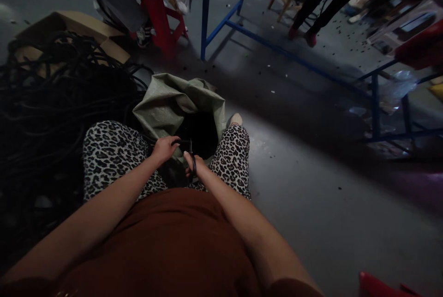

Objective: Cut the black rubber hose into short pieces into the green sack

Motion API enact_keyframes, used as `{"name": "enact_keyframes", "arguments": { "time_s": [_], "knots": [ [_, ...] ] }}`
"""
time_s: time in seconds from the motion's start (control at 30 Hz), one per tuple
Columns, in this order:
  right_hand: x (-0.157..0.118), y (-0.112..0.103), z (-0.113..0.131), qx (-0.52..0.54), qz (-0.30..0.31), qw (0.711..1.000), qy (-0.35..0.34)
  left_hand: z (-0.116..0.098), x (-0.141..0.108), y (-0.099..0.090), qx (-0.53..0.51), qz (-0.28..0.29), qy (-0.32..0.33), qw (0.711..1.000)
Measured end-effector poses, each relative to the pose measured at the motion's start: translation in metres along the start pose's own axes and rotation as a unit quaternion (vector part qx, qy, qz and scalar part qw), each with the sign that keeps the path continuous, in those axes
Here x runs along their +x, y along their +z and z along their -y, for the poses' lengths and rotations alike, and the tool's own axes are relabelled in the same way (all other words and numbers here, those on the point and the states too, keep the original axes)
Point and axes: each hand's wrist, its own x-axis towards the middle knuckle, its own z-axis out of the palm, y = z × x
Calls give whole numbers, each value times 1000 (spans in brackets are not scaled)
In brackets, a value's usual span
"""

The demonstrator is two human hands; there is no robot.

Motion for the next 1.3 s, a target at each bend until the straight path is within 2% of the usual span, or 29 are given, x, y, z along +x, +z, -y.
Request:
{"name": "enact_keyframes", "arguments": {
  "time_s": [0.37, 0.97, 1.3],
  "knots": [
    [3, 1, 7, -26, -10, 999, 24, -3, -2, -2, -3, 19, 35, 999],
    [7, 3, 5, 1, -45, 999, 3, -3, -2, 1, -18, 43, -7, 999],
    [8, 2, 5, 0, -25, 1000, 5, -4, -3, -1, -22, 34, -5, 999]
  ]
}}
